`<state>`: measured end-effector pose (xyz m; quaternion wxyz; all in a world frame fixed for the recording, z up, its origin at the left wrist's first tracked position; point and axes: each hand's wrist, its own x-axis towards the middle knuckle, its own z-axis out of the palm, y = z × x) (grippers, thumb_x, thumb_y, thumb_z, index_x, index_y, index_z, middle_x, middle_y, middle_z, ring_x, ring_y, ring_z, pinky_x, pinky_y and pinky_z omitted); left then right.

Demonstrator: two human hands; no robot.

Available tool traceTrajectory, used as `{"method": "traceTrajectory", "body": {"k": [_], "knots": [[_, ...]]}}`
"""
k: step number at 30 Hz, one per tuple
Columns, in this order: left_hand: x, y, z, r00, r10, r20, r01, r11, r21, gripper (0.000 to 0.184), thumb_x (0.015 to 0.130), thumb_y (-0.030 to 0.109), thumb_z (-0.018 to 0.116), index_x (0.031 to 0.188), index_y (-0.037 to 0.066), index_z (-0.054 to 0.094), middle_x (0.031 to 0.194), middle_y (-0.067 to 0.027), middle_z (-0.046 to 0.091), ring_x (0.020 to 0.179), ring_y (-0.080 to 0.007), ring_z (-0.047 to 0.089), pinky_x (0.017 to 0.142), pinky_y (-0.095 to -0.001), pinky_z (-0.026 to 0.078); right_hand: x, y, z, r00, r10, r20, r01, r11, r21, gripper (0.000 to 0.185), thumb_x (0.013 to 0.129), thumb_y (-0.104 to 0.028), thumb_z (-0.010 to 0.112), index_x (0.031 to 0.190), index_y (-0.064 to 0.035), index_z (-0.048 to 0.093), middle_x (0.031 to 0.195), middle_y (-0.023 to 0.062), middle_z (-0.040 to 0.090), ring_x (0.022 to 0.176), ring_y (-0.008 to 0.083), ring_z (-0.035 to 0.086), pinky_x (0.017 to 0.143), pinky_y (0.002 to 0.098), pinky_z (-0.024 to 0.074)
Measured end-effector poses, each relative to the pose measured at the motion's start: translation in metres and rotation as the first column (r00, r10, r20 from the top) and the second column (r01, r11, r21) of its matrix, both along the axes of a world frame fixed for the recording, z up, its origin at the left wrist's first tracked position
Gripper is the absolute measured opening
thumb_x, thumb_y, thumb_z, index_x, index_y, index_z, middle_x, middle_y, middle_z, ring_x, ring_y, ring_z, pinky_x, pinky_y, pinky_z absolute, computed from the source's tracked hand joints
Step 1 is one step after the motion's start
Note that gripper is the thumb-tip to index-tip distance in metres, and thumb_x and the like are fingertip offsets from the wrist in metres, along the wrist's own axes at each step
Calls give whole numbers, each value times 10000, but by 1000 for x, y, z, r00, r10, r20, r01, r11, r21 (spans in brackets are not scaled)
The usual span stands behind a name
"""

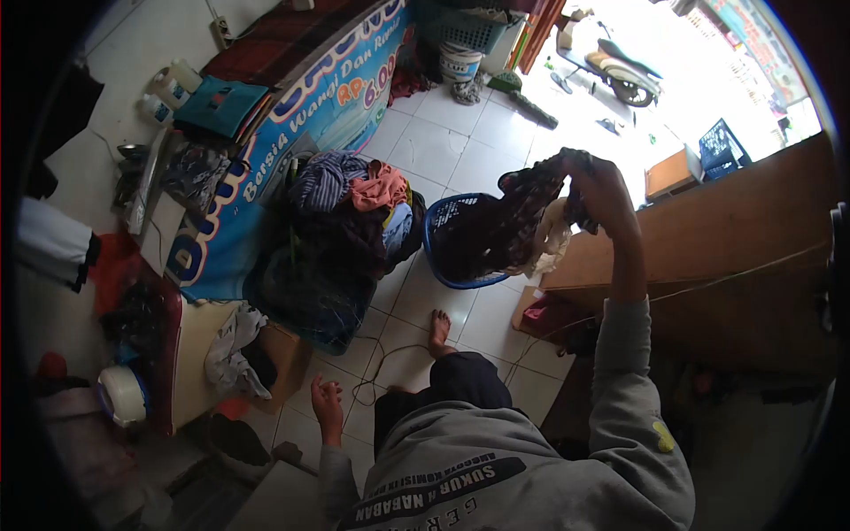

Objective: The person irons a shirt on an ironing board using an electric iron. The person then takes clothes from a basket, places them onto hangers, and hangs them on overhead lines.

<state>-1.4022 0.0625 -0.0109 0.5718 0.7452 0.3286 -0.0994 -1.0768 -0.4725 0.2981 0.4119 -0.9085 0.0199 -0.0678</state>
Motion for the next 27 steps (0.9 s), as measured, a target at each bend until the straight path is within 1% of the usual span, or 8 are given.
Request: {"method": "traceTrajectory", "body": {"k": [1, 3, 7, 14, 19, 25, 26, 27], "knots": [[1, 3, 3, 999, 6, 33, -7, 1000, 10, 510, 1078, 255, 498, 1518, 29, 374, 1141, -85, 634, 977, -164, 628, 810, -333, 492, -2, 3, 16, 998, -4, 63, 1, 998, 57, 334, 1010, -324, 641, 1010, -6, 740, 753, -3, 632, 666, 74, 517, 615, 293, 435], [-6, 13, 7, 996, 12, 90, -11, 1000, -5, 507, 1076, 270, 498, 1515, 44, 383, 1145, -82, 637, 987, -160, 626, 804, -330, 497, 13, -9, 24, 986, -165, 38, 167, 985, -42, 387, 985, -384, 653, 984, -10, 751, 762, 10, 647, 657, 88, 537, 606, 302, 435], [-34, 25, 17, 991, 60, 120, -54, 997, -55, 501, 1065, 263, 509, 1510, 63, 396, 1153, -72, 641, 997, -156, 628, 800, -315, 499, 32, -29, 34, 991, -53, -122, 71, 987, 143, 395, 965, -362, 619, 963, 3, 771, 910, 73, 759, 671, 124, 602, 644, 293, 466], [-36, 19, 29, 995, 55, 78, -41, 984, -175, 509, 1055, 251, 530, 1500, 34, 411, 1137, -62, 648, 1004, -148, 625, 793, -307, 480, 10, 5, 100, 979, -47, 200, -73, 829, 555, 340, 973, -286, 626, 1046, 25, 741, 959, 105, 765, 743, 168, 666, 660, 293, 524], [55, -18, 58, 914, -254, 315, 319, 931, -175, 523, 1046, 327, 600, 1457, 29, 475, 1122, -49, 667, 947, -96, 576, 770, -258, 455, 10, 34, 167, 938, -162, 305, -105, 708, 698, 307, 1005, -293, 620, 1129, -27, 708, 925, 75, 698, 689, 136, 598, 612, 277, 487], [228, -115, 220, 556, -430, 711, 554, 830, 69, 504, 1064, 232, 587, 1480, -10, 434, 1229, -74, 643, 1046, -122, 579, 906, -298, 478, -34, 84, 251, 570, 83, 818, -626, 688, 367, 332, 1024, -321, 546, 1038, -20, 686, 900, 110, 702, 790, 207, 678, 628, 343, 577], [254, -133, 242, 437, -418, 796, 553, 823, 129, 527, 1056, 226, 603, 1489, -12, 420, 1263, -86, 634, 1107, -146, 587, 960, -319, 479, -61, 110, 274, 685, 13, 729, -583, 610, 537, 339, 1056, -289, 491, 1105, -4, 668, 933, 110, 706, 759, 158, 673, 616, 243, 563], [271, -150, 270, 357, -470, 807, 480, 834, 274, 586, 1011, 215, 660, 1498, 11, 407, 1302, -100, 617, 1158, -159, 580, 988, -340, 476, -59, 107, 282, 384, 180, 905, -717, 677, 170, 367, 1061, -289, 476, 1053, 16, 681, 920, 96, 711, 744, 166, 686, 604, 246, 557]]}}
